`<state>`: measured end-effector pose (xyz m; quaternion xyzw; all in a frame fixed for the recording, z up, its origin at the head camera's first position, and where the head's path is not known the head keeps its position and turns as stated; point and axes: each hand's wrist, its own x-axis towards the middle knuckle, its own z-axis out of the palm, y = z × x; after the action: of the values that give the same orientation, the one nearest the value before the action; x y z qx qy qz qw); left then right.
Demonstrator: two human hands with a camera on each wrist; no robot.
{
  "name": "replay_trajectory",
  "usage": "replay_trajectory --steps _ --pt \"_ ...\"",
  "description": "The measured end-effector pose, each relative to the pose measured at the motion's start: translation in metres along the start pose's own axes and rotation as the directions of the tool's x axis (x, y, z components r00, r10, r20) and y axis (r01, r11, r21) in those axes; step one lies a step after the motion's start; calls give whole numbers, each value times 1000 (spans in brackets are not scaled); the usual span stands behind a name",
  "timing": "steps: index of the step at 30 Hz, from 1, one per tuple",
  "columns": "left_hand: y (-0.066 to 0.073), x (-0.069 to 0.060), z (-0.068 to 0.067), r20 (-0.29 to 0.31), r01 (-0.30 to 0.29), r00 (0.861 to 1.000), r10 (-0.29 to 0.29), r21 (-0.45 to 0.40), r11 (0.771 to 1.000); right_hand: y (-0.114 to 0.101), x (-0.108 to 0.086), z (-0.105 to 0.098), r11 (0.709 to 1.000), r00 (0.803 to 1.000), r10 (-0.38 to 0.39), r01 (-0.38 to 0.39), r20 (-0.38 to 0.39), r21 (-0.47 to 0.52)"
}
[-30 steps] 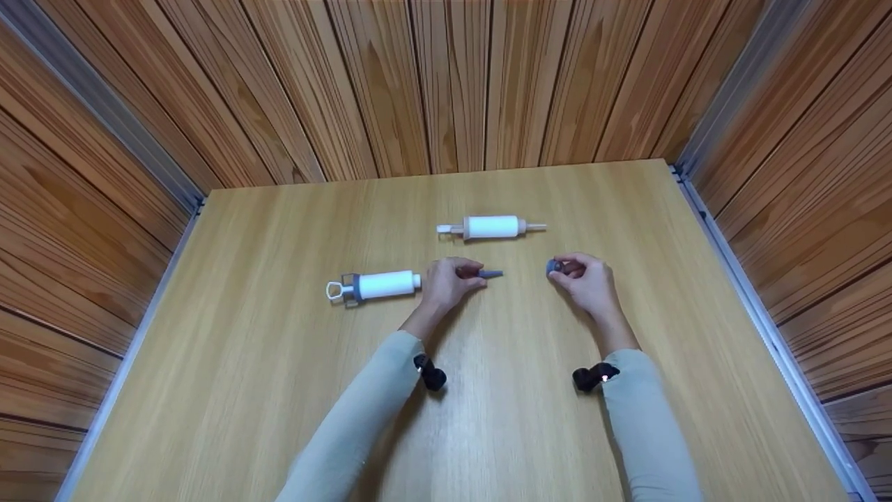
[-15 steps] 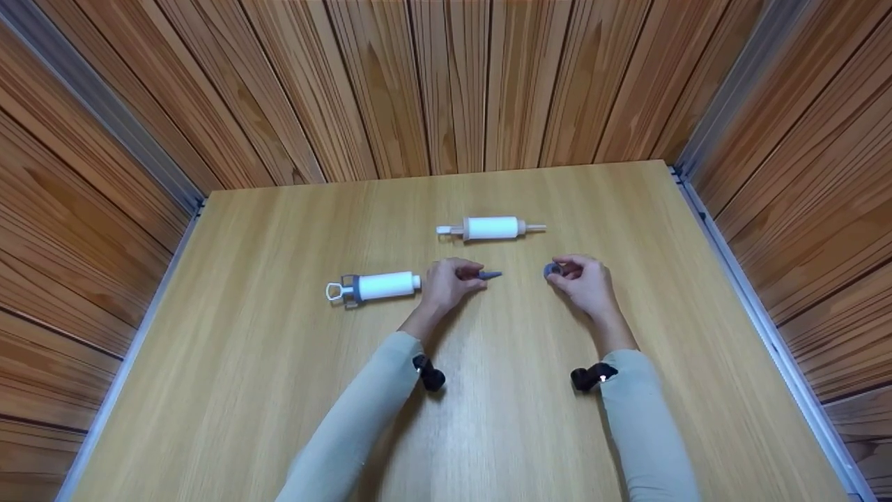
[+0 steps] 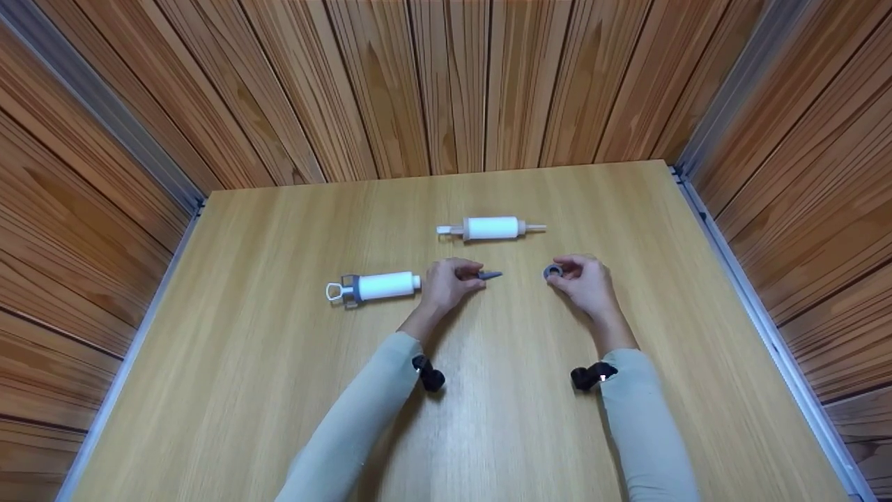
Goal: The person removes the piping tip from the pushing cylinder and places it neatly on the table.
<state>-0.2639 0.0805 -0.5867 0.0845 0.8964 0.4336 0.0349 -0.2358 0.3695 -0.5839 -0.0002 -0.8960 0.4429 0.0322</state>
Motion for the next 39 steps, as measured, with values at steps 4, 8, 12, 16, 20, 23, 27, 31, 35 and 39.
replay_trajectory --steps 4,8,12,16,20,23,27,31,35,39 --pt "1 0 1 6 10 1000 -10 -21 1000 0 -1 -1 1000 1000 2 -2 3 -8" --pt "2 -1 1 17 19 1000 -19 -36 999 0 -2 -3 1000 1000 14 -14 20 -12" --pt "5 -1 -2 17 42 999 -41 -54 998 1 -3 -4 1000 999 26 -26 32 -11" --pt "11 0 -6 15 55 998 -54 -84 995 2 -3 -5 999 998 36 -35 42 -9" --pt "18 4 -13 22 50 999 -48 -105 993 2 -2 -5 999 998 43 -43 52 -2" --pt "24 8 -18 13 33 999 -32 -87 996 1 -2 -4 999 998 43 -43 51 6" --pt "30 15 -24 -13 0 1000 -1 -35 999 2 -1 -1 1000 1000 11 -11 15 22" --pt "33 20 -27 -34 -26 999 27 44 999 2 -2 -1 999 1000 0 0 -4 34" --pt "35 24 -27 -28 -68 997 74 180 981 -1 -6 -7 997 997 65 -67 46 48" --pt "36 28 -28 -2 -109 994 114 270 957 -3 -10 -11 989 989 116 -124 90 83"
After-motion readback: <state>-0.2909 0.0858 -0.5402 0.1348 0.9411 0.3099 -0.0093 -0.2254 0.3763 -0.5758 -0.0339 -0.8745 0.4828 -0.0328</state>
